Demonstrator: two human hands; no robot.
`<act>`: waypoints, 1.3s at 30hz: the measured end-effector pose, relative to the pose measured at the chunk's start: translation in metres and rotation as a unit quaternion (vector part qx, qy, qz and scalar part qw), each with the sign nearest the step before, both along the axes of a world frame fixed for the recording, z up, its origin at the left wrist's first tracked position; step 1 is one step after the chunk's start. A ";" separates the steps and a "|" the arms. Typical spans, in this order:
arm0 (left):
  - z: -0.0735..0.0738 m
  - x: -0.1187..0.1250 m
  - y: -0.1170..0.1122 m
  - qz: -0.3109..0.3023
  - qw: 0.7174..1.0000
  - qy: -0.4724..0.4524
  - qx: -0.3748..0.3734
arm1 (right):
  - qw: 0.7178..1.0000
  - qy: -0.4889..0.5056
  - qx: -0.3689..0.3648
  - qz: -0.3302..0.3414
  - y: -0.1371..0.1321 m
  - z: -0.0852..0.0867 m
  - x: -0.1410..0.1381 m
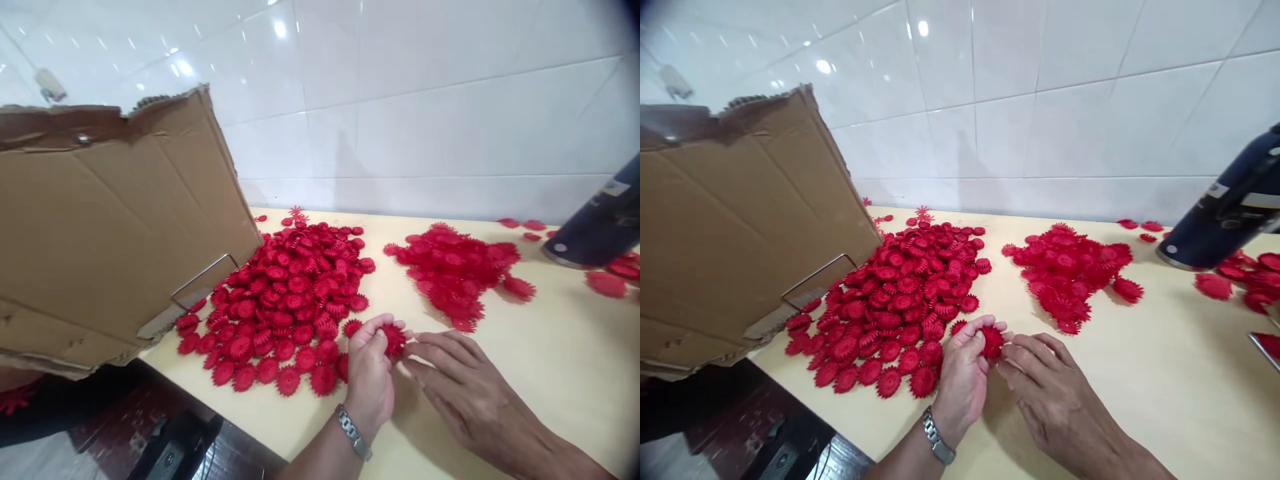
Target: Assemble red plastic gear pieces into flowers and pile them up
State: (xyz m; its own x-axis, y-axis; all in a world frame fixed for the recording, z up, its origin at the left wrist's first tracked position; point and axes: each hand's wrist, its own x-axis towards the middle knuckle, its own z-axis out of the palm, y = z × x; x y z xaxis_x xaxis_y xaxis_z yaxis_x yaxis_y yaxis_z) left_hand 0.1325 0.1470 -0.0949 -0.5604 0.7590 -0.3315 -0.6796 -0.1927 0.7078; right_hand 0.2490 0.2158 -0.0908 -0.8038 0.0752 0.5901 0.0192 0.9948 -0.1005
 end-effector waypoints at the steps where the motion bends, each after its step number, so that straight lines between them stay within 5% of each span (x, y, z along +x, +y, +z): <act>1: 0.000 0.000 0.000 0.006 1.000 0.008 0.004 | 0.999 0.013 -0.041 -0.014 0.002 0.002 -0.003; 6: 0.005 0.000 -0.001 -0.045 0.998 0.010 0.035 | 0.959 0.003 -0.232 -0.159 0.011 0.010 -0.023; 11: 0.007 -0.003 -0.003 -0.076 0.997 0.010 -0.013 | 0.909 -0.085 -0.391 -0.117 0.019 0.014 -0.032; 15: 0.004 -0.004 -0.002 -0.055 0.997 0.034 -0.034 | 0.939 -0.033 -0.332 -0.087 0.021 0.008 -0.031; 22: -0.001 -0.002 0.002 -0.029 0.994 0.061 -0.080 | 0.991 0.014 -0.093 -0.098 0.023 -0.012 -0.034; 32: -0.003 -0.005 0.006 -0.013 0.985 0.148 -0.088 | 0.988 0.049 -0.138 -0.038 0.023 -0.013 -0.035; 39: -0.005 -0.005 0.004 -0.041 0.980 0.155 -0.115 | 0.987 0.062 0.003 -0.146 0.046 -0.006 -0.025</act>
State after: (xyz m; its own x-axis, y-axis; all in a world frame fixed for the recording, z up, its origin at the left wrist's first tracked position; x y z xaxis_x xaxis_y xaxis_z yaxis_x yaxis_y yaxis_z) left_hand 0.1272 0.1509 -0.0999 -0.6008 0.7315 -0.3224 -0.4319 0.0424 0.9009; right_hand 0.2245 0.2614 -0.0965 -0.6703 0.2901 0.6830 0.2939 0.9489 -0.1146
